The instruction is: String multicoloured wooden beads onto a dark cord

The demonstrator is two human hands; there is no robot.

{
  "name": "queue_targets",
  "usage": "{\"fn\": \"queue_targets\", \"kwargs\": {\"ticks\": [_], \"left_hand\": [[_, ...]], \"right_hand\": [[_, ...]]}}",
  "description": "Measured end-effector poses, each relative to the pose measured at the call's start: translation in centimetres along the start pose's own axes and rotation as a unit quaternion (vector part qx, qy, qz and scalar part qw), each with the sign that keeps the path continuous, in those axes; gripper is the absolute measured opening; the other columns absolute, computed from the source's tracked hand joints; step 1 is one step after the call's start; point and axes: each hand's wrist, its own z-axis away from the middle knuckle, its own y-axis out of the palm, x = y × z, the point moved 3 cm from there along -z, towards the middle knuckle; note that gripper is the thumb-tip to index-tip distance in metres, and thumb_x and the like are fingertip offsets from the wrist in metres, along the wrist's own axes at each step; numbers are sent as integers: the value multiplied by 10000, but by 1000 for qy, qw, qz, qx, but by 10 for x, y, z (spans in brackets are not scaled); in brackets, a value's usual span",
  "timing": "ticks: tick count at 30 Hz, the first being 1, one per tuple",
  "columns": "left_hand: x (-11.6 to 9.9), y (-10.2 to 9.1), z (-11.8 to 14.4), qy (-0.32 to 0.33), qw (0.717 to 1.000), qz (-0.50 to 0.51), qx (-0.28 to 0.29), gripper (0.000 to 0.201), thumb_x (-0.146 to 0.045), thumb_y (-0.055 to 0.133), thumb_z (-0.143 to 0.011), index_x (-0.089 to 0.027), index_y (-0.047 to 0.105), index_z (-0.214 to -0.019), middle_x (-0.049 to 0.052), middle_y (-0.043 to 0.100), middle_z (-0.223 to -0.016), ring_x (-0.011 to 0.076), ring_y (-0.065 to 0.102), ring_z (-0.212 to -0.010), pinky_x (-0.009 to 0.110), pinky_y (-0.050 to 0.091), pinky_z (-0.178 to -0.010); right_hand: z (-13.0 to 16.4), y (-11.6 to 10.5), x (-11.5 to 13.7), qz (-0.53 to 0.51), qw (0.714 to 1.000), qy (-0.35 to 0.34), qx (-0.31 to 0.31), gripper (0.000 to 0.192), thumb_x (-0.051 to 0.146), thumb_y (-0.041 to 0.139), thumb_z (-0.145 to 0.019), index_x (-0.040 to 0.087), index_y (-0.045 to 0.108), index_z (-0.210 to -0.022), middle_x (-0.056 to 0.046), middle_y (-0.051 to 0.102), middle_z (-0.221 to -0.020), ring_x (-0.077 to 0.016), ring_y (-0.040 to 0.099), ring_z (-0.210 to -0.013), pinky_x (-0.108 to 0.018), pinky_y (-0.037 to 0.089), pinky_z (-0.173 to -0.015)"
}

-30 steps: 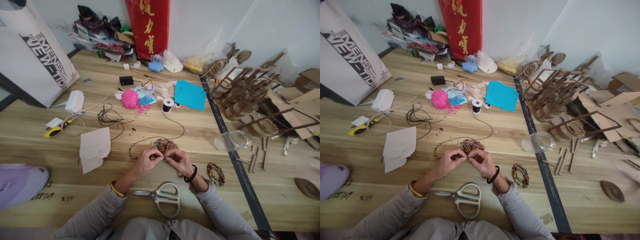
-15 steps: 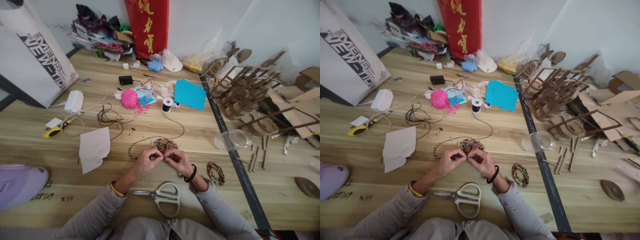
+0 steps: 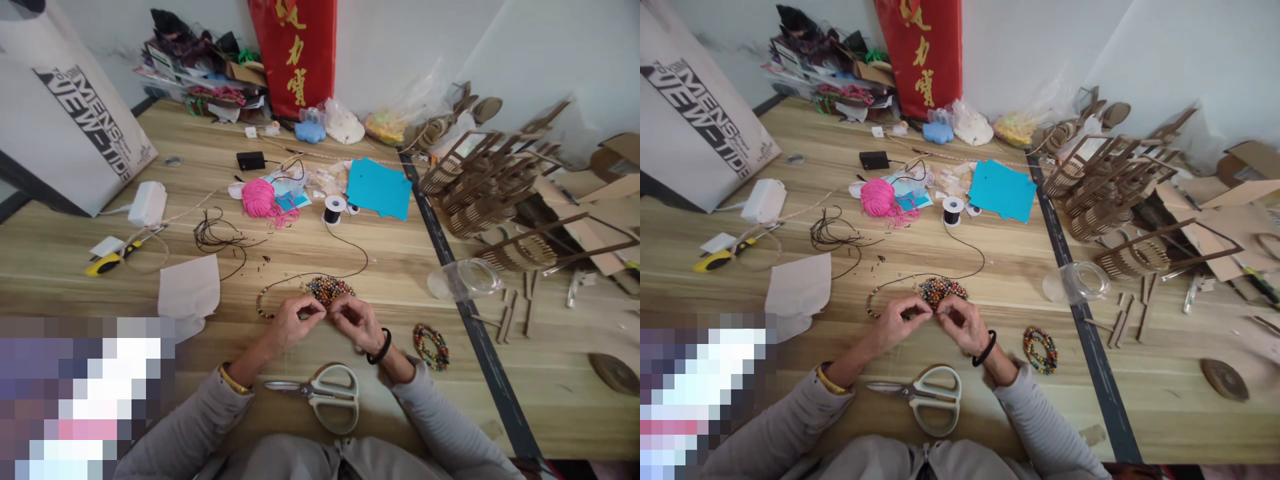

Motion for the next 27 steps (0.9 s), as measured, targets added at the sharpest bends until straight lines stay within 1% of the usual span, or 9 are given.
{"fn": "queue_targets", "kwargs": {"ticks": [4, 7, 12, 18, 23, 27], "left_hand": [[-1, 0, 0, 2, 1000, -3, 6, 82, -146, 604, -782, -133, 663, -728, 35, 702, -720, 143, 625, -685, 233, 474, -680], [-2, -1, 0, 7, 1000, -8, 6, 84, -148, 601, -786, -137, 663, -730, 33, 704, -725, 143, 625, -691, 237, 473, -698], [-1, 0, 0, 4, 1000, -14, 4, 86, -155, 602, -784, -135, 666, -730, 36, 699, -717, 146, 622, -683, 236, 469, -679], [1, 4, -1, 0, 1000, -1, 4, 64, -169, 614, -783, -143, 665, -755, 30, 699, -740, 144, 622, -711, 240, 475, -703], [-1, 9, -2, 7, 1000, 13, 14, 50, -159, 620, -781, -132, 662, -773, 29, 687, -751, 131, 609, -700, 222, 468, -683], [-6, 10, -6, 11, 1000, 20, 0, 50, -162, 619, -783, -138, 660, -767, 23, 682, -740, 129, 601, -695, 222, 466, -679]], "right_hand": [[0, -1, -1, 16, 1000, -15, 2, 159, 303, 501, -915, 186, 601, -879, -26, 586, -745, -131, 520, -642, -245, 422, -586], [-1, -2, 1, 38, 999, -36, -5, 178, 295, 480, -929, 190, 621, -905, -42, 605, -780, -148, 544, -688, -269, 442, -629], [-5, -3, 7, 55, 997, -51, -12, 194, 310, 488, -929, 190, 635, -892, -62, 621, -804, -170, 572, -742, -300, 459, -675], [-4, -1, 5, 64, 997, -51, -3, 185, 341, 535, -914, 190, 626, -859, -60, 625, -806, -178, 579, -756, -311, 465, -699], [-3, -3, 5, 75, 995, -61, -12, 210, 332, 510, -928, 186, 615, -819, -48, 610, -751, -169, 558, -706, -305, 451, -667], [-2, -5, 4, 87, 995, -49, -25, 237, 345, 494, -931, 186, 600, -792, -40, 587, -720, -168, 542, -686, -305, 444, -652]]}}
